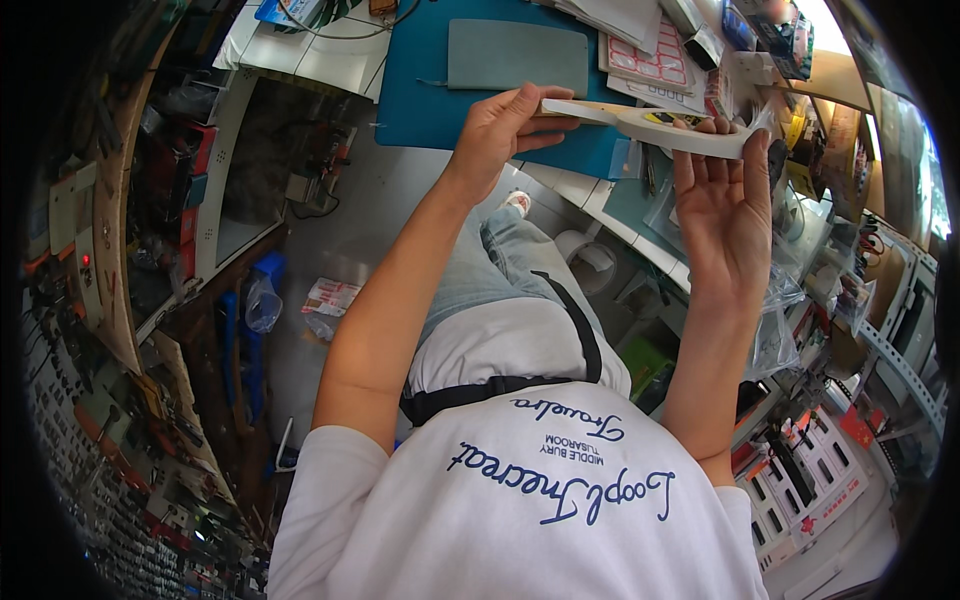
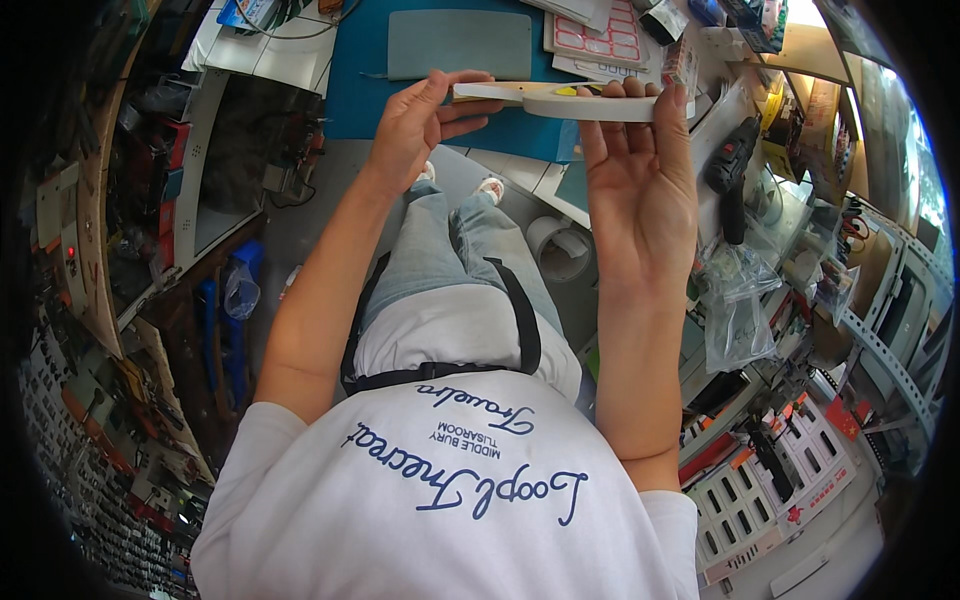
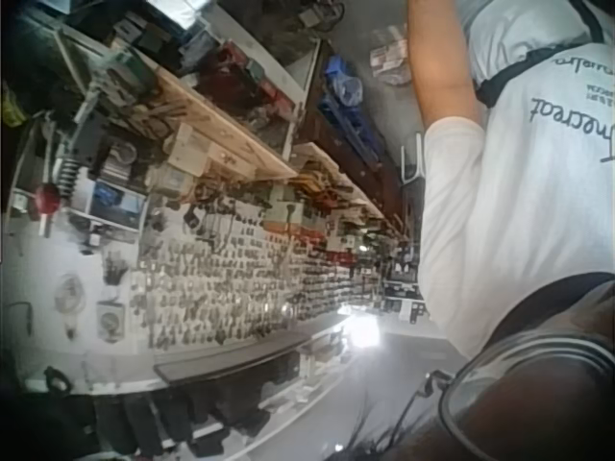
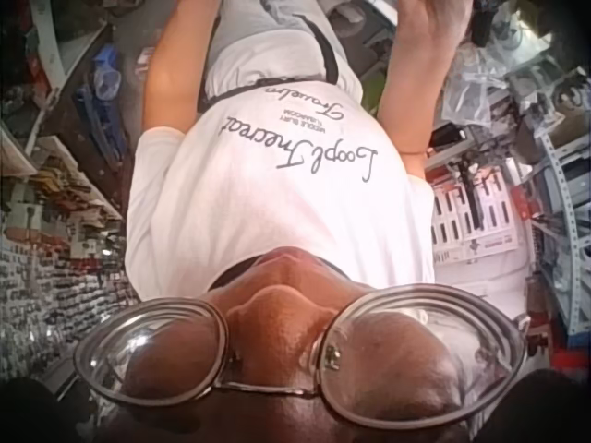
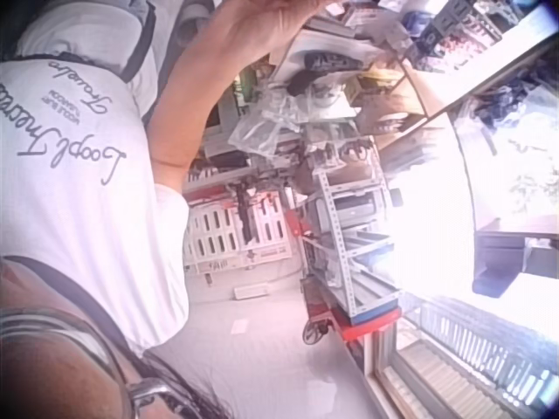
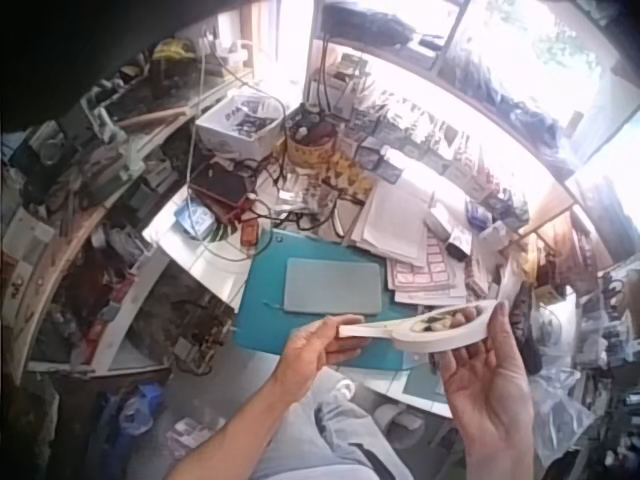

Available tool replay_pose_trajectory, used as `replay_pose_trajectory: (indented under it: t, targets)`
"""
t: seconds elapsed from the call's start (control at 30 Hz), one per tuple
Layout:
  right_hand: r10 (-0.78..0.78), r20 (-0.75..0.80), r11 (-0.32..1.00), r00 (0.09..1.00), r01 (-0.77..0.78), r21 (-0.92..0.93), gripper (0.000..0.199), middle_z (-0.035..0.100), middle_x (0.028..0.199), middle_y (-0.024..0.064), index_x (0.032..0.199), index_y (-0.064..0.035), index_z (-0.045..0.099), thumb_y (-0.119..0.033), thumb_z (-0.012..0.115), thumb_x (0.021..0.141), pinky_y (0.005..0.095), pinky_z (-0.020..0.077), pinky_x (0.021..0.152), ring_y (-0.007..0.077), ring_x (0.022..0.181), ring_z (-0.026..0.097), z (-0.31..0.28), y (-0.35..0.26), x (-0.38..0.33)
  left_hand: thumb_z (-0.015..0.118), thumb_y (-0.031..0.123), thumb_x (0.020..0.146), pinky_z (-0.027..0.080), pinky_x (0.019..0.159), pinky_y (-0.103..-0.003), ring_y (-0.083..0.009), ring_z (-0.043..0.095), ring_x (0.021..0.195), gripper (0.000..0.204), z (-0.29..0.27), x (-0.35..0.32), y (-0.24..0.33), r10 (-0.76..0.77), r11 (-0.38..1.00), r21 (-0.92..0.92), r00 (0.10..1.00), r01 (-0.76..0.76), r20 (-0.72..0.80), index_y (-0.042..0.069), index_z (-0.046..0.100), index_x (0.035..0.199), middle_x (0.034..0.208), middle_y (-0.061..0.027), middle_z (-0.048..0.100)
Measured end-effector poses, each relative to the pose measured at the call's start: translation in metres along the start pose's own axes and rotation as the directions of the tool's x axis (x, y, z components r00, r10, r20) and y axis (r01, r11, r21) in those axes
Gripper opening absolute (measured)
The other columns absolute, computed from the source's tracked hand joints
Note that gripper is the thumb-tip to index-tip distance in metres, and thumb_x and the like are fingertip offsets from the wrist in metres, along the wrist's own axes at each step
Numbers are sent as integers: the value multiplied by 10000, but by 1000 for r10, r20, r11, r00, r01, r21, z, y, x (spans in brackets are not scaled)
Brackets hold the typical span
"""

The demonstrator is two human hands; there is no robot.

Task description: The person uses a cordless drill to fasten a wooden piece to a shelf, then retrieves a small wooden block and applies double-sided tape to its edges. The person peels the backing and presses the tape onto the block, then places the block on the shelf.

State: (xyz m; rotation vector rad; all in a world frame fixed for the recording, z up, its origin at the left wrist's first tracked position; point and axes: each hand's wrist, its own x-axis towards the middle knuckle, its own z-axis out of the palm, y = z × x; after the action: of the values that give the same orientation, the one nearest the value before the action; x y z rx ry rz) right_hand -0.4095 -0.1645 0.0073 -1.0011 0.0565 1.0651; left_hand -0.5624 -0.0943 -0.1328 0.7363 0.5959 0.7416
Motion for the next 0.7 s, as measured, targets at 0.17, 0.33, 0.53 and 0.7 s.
replay_pose_trajectory:
  t: [0.17,0.33,0.53,0.7]
  targets:
    - [-48,60,997,997,51,-53,271,547,1005,88,1028,-9,515,-223,592,880,347,476,905,190,985,548,2,1,-1,436,334,949,519,844,-343,-270,620,981,423,3,0,0,7,998,60,1000,-5,-25,-31,562,1121,1087,-164,605]
    - [-38,103,996,994,46,-72,280,554,1007,91,1033,-7,516,-233,586,885,328,465,903,186,990,546,0,2,0,487,297,931,526,833,-346,-271,627,968,386,4,0,0,16,998,67,999,-13,-41,-35,571,1111,1071,-168,612]
    - [-86,152,990,985,101,-94,278,563,998,90,1037,-5,519,-233,580,890,324,462,903,189,984,549,-2,2,1,513,213,917,535,821,-349,-280,632,956,318,6,-1,1,50,995,84,997,-46,-52,-38,578,1101,1068,-170,615]
    - [-133,132,984,982,147,-101,271,573,994,95,1029,-5,520,-223,590,885,333,464,894,188,982,550,-7,-2,2,525,172,906,551,784,-326,-277,646,917,274,11,-2,1,99,985,152,990,-83,-101,-37,604,1066,1046,-169,625]
